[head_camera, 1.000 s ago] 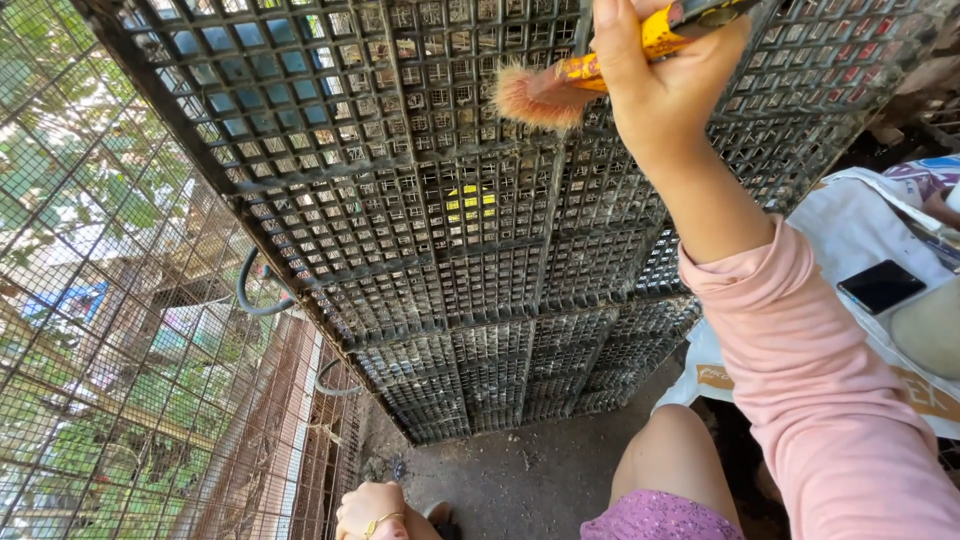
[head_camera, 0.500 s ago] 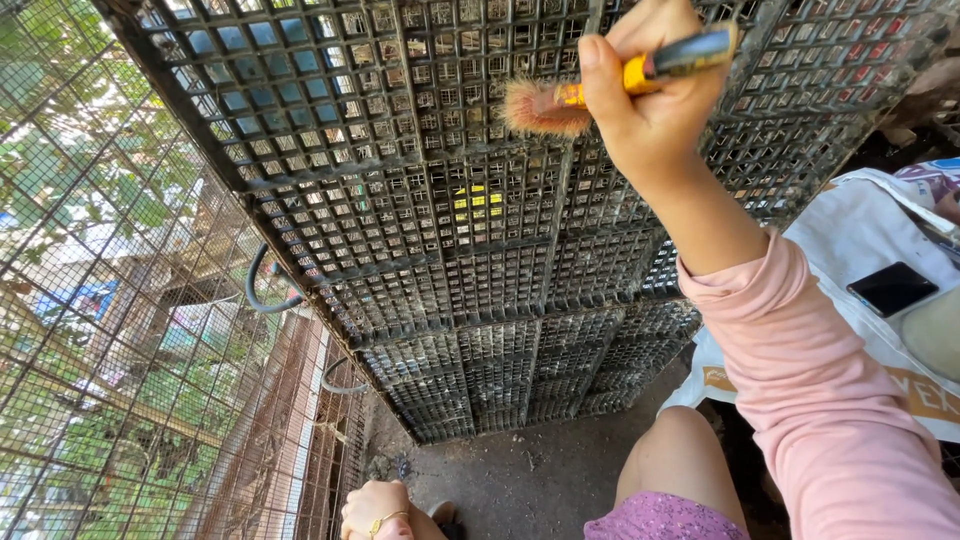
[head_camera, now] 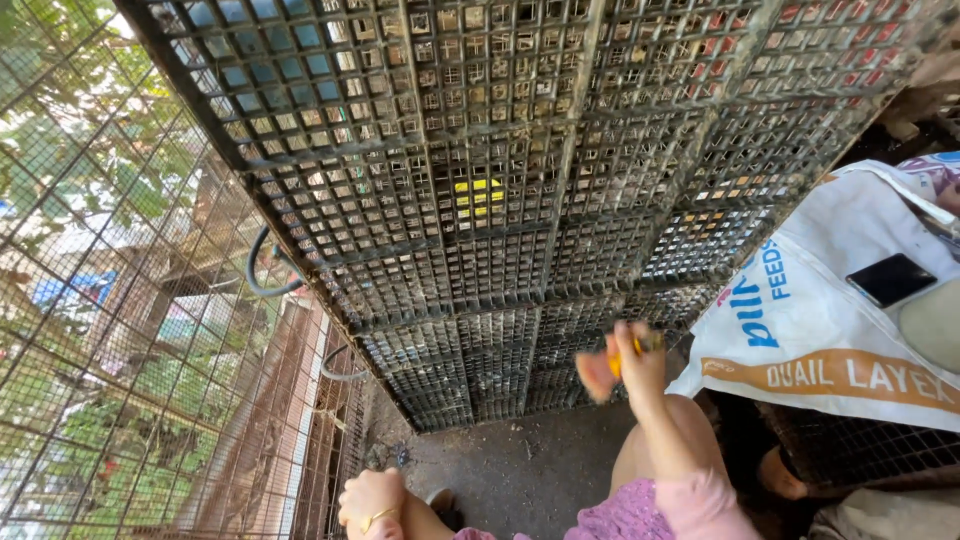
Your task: The person cleans the surface of a large cage structure by brushing off debris with a brush and wiping it by hand.
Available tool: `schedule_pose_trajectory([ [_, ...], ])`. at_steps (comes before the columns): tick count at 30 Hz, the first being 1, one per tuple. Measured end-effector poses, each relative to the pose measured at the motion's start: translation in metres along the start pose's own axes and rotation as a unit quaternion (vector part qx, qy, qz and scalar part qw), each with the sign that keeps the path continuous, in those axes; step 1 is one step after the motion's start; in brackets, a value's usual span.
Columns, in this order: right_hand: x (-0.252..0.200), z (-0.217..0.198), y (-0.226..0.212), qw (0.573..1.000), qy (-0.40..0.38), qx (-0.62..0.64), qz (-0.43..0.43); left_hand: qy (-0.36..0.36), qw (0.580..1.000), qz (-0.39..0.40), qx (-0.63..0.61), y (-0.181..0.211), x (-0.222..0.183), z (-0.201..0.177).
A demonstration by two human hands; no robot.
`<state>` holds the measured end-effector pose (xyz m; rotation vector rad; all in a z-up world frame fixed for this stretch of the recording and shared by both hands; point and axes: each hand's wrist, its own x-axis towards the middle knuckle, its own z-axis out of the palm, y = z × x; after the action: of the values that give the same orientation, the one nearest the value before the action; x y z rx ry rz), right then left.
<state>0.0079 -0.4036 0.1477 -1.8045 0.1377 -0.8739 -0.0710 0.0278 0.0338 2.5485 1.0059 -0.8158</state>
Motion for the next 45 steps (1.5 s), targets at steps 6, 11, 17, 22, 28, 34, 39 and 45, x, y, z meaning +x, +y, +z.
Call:
schedule_pose_trajectory([
  [6, -0.065, -0.018, 0.121, 0.947, -0.053, -0.013, 0.318, 0.021, 0.999, -0.018, 0.038, 0.052, 0.032, -0.009],
  [11, -0.037, -0.002, 0.110, 0.952, -0.015, 0.012, 0.305, 0.053, 0.998, 0.005, 0.022, 0.050, 0.030, -0.002],
  [17, -0.019, 0.021, 0.069, 0.946, -0.048, 0.118, 0.298, 0.045, 0.998, -0.024, 0.044, 0.058, 0.029, -0.007],
  [22, 0.013, 0.042, 0.065, 0.932, -0.012, 0.225, 0.283, 0.034, 0.997, -0.038, 0.052, 0.062, 0.031, -0.010],
  [28, 0.032, 0.064, 0.054, 0.928, -0.054, 0.223, 0.293, 0.032, 0.997, -0.043, 0.060, 0.064, 0.029, -0.013],
  [34, 0.036, 0.070, 0.050, 0.928, -0.054, 0.216, 0.300, 0.017, 0.995, -0.065, 0.074, 0.064, 0.042, -0.007],
  [39, 0.040, 0.067, 0.052, 0.916, -0.069, 0.253, 0.303, 0.023, 0.996, -0.052, 0.064, 0.063, 0.040, -0.008],
  [45, 0.040, 0.073, 0.041, 0.896, -0.020, 0.265, 0.356, 0.010, 0.995, -0.062, 0.078, 0.072, 0.043, -0.006],
])
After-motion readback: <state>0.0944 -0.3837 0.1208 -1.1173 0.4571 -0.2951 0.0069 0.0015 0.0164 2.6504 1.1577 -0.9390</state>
